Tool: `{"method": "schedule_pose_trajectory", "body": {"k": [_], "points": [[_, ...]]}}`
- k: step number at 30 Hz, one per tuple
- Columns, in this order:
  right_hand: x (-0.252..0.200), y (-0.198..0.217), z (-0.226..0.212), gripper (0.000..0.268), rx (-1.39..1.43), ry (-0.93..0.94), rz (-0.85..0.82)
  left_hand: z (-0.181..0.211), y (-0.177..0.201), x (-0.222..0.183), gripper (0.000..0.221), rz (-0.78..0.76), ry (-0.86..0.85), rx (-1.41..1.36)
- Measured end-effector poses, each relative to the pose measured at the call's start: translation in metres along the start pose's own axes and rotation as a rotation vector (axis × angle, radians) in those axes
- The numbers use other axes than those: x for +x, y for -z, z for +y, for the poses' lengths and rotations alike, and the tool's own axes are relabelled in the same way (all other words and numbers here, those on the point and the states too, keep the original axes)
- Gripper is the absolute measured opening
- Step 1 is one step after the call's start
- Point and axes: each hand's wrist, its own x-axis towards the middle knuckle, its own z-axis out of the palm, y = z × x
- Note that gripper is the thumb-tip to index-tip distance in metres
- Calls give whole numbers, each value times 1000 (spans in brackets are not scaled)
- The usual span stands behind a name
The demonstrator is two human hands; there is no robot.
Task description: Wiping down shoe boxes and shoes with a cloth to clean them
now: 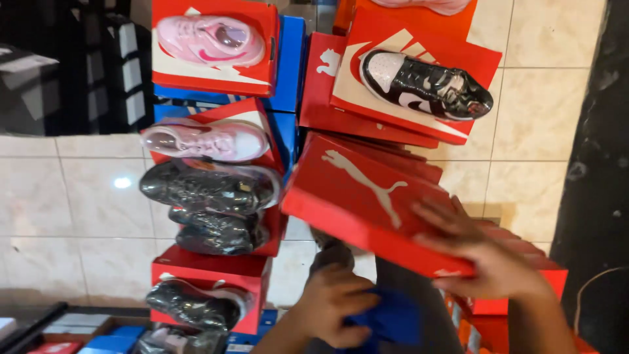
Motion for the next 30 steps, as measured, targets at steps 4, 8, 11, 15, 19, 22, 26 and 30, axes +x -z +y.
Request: {"method": "schedule_pose_trajectory", "body": {"k": [4, 8, 11, 15, 19, 22, 26, 30], "points": [[-22, -80, 32, 80, -666, -177, 55, -6, 22, -41, 48, 151, 299, -9], [-34, -129, 88, 68, -823, -219, 93, -16, 32, -17, 25, 346, 570, 279], [-26, -123, 83, 60, -686, -242, 404, -48, 7, -9, 79, 278, 821, 629], [-9, -131, 116, 89, -270, -472, 1059, -66, 2, -5, 91, 276, 1051, 533], [-8, -116, 133, 105, 273, -944, 811, -129, 6, -48, 59, 9, 1351, 455], [-11, -93, 122, 70, 515, -373, 902, -188, 37, -119, 44, -234, 1102, 546], [-38, -78, 128, 82, 541, -497, 947, -98, 20, 7, 45, 132, 1435, 103], [-164, -35, 148, 81, 701, -384, 922, -91, -67, -29, 58, -66, 1376, 389]]}}
